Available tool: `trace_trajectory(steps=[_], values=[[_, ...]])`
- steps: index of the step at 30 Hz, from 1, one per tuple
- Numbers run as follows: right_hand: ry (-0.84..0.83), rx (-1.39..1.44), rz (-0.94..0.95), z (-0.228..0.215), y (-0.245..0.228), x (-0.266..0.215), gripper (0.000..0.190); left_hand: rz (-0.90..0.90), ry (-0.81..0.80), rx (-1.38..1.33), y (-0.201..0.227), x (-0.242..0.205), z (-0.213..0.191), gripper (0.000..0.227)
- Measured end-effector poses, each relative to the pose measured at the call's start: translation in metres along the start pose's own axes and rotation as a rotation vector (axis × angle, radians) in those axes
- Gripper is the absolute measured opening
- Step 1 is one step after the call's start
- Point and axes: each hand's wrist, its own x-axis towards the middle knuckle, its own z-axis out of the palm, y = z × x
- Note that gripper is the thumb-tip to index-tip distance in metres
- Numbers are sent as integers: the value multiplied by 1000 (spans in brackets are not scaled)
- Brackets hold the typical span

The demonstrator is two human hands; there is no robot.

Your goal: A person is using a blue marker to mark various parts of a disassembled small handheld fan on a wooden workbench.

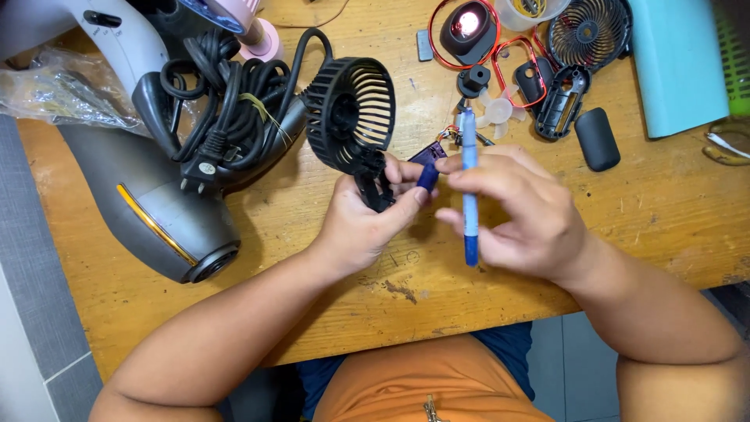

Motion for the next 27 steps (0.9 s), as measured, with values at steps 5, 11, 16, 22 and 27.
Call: trace_trajectory(steps=[5, 11, 16, 22, 27], values=[[297, 353, 392, 2, 0, -16, 35, 1, 93, 26, 1, 0, 2, 30], [379, 357, 576, -1, -10, -6, 45, -12, 91, 29, 4, -3, 3, 30], [310, 402, 594, 2, -8, -2, 41, -9, 66, 115, 8, -4, 6, 28], [30, 517, 722, -4, 5, 3, 23, 10, 19, 231, 11, -5, 8, 25], [-41, 491, 517, -12, -2, 13, 26, 70, 13, 348, 11, -3, 3, 25]])
